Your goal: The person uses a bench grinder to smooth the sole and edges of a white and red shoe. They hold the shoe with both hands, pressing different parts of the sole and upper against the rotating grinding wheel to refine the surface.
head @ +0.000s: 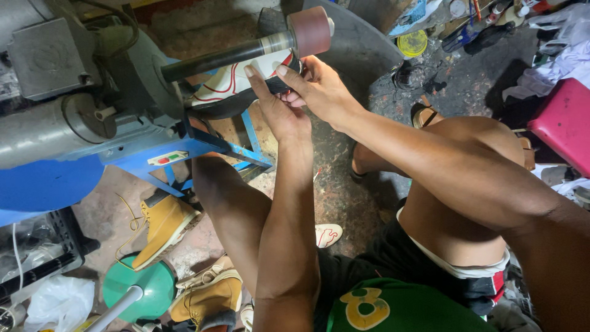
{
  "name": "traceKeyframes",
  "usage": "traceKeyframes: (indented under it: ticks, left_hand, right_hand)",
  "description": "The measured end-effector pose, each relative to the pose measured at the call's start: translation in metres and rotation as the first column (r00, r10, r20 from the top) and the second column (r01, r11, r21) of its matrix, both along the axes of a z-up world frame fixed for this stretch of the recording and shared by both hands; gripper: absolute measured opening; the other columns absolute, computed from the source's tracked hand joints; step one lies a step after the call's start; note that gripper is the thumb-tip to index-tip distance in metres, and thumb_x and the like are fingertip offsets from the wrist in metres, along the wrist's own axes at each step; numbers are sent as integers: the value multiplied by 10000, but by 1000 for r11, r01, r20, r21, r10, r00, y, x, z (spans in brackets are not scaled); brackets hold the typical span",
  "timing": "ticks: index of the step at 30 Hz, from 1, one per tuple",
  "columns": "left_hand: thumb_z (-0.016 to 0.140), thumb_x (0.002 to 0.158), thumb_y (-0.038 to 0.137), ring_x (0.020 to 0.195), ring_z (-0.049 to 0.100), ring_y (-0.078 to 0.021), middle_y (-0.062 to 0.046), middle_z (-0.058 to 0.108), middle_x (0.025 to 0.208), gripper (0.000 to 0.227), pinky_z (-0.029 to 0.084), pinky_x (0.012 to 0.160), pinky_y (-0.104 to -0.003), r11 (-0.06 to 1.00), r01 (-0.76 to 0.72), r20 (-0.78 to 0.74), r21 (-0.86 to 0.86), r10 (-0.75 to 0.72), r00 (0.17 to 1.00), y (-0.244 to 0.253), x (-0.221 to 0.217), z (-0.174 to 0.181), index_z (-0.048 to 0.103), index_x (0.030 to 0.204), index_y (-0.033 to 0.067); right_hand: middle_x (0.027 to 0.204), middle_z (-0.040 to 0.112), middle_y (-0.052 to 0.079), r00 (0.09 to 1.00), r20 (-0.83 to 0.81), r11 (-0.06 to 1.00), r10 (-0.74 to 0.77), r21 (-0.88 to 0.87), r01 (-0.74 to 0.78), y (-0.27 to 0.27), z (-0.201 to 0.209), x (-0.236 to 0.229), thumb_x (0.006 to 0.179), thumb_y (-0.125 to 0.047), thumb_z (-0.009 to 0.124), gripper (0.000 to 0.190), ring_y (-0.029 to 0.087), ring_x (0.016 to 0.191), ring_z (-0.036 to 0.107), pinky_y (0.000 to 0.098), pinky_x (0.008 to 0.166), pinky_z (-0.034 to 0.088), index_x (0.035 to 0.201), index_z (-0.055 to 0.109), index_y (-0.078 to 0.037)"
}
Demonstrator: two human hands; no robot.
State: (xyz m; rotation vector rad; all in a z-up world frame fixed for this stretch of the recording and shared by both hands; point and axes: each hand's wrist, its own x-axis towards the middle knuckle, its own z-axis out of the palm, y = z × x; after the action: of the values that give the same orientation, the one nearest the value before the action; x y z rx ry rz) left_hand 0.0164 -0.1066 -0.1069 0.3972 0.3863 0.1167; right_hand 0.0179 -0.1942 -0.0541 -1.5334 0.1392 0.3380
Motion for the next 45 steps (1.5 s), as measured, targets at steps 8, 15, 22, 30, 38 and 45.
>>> traceKeyframes:
  ticks: [8,15,22,30,38,45]
  left_hand:
    - [664,911,656,565,477,-8,36,615,795,614,331,439,-168,998,2,-16,60,-1,1000,-1,-1,-6,662,1008,49]
    - [642,878,647,608,556,-38,13,645,800,603,398,496,-180,999,18,-90,30,-15,996,0,-2,2,659,1004,58]
    - [673,935,612,566,442,-4,66,545,741,513,320,459,-167,998,29,-9,-56,-29,1000,1,-5,-4,627,945,101]
    - [687,914,611,552,388,-6,78,472,704,492,296,454,-170,996,22,-11,-87,-23,1000,0,-6,-4,606,890,127]
    - [686,919,606,558,394,-11,71,463,698,493,312,466,-169,997,21,12,-79,-20,1000,0,-12,-1,606,877,121]
    - [681,947,585,606,422,-24,55,491,734,491,342,518,-173,997,-4,27,-74,6,1000,0,-15,-4,613,905,101]
  right_hand:
    - [1053,703,82,999,38,1000,28,-15,-27,-4,-1,1,966,-408,712,519,109,859,705,255,792,606,1263,608,4]
    - [1029,645,105,1000,-26,1000,8,27,-8,-2,6,3,937,-375,722,525,137,855,733,271,780,653,1233,558,25]
    - [981,699,108,998,-61,1000,22,-13,-23,-4,13,2,949,-376,704,488,121,838,744,245,792,652,1192,566,24]
    - [983,670,79,1000,-12,999,28,-20,-28,-4,14,-4,971,-340,702,452,99,827,710,240,743,618,1237,580,6]
    - [1014,671,71,998,18,998,59,-14,-59,-4,15,-5,984,-320,678,431,94,865,709,239,770,612,1255,564,-5]
    - [1048,662,76,997,39,997,72,1,-72,-5,16,-8,995,-306,676,433,99,894,703,248,799,600,1278,556,-1]
